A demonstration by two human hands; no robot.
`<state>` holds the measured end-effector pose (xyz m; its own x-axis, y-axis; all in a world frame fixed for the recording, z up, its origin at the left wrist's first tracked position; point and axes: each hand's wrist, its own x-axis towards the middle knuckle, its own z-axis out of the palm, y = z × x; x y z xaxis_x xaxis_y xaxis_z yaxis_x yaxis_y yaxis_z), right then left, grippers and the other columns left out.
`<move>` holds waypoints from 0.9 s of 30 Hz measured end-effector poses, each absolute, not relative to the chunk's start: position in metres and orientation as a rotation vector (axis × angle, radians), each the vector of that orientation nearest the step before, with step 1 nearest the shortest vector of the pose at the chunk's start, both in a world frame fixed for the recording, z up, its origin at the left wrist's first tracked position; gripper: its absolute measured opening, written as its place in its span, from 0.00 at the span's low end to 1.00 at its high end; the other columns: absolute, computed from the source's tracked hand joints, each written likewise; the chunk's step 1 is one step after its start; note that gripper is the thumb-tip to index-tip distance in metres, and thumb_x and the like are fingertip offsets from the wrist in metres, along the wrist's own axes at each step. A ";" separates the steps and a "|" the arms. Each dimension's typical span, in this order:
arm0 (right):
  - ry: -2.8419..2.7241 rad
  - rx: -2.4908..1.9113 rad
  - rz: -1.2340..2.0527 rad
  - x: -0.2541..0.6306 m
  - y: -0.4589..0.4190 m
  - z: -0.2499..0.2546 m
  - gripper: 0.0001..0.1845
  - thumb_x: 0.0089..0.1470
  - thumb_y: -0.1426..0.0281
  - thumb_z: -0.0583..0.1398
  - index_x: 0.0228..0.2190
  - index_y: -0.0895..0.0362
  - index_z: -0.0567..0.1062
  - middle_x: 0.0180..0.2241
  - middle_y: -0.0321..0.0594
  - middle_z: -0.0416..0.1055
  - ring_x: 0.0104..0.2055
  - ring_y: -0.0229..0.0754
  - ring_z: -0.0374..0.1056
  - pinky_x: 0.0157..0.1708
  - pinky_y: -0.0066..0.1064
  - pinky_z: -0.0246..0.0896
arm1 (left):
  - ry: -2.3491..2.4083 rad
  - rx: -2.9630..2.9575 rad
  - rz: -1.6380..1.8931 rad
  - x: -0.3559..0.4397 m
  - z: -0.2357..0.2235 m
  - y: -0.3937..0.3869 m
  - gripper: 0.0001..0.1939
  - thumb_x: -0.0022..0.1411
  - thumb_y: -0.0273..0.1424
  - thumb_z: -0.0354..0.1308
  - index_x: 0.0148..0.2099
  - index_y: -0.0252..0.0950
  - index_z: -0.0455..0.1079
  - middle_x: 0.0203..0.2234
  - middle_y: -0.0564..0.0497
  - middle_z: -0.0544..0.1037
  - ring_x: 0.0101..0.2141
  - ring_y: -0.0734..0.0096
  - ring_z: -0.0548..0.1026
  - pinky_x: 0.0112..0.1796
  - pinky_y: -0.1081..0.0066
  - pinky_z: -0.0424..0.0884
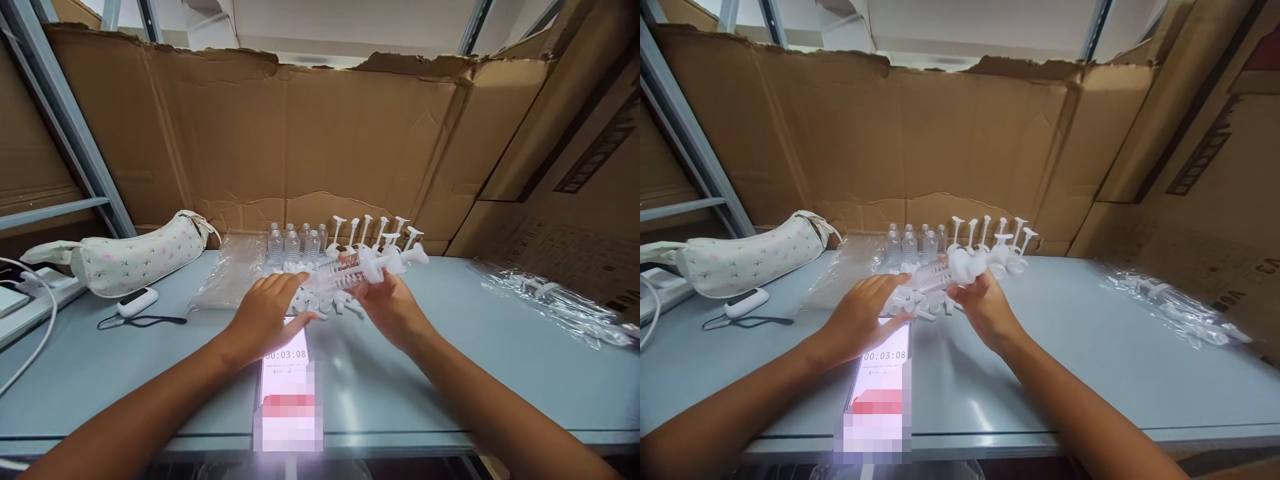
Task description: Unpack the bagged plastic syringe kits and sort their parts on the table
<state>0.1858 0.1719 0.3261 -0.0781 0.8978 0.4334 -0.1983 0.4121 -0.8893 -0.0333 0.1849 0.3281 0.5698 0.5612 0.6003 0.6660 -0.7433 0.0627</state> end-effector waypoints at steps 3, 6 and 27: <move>-1.359 -0.661 1.231 0.180 0.170 0.323 0.23 0.43 0.62 0.67 0.43 0.49 0.70 0.47 0.40 0.70 0.49 0.47 0.67 0.50 0.44 0.62 | -1.094 -2.586 -0.983 -0.030 0.325 0.185 0.15 0.62 0.37 0.55 0.48 0.36 0.63 0.38 0.47 0.76 0.38 0.61 0.73 0.38 0.62 0.68; -1.374 -0.615 1.331 0.178 0.167 0.323 0.23 0.45 0.57 0.65 0.43 0.50 0.70 0.48 0.42 0.69 0.51 0.48 0.66 0.49 0.44 0.63 | -1.108 -2.512 -0.988 -0.036 0.326 0.188 0.09 0.65 0.35 0.50 0.44 0.36 0.64 0.35 0.48 0.75 0.34 0.64 0.73 0.35 0.65 0.68; -1.153 -0.838 1.346 0.204 0.174 0.336 0.16 0.49 0.57 0.62 0.35 0.56 0.74 0.23 0.34 0.66 0.23 0.33 0.60 0.24 0.27 0.58 | -0.926 -2.454 -0.928 -0.050 0.329 0.193 0.20 0.69 0.40 0.37 0.40 0.36 0.67 0.27 0.49 0.74 0.28 0.67 0.70 0.30 0.69 0.63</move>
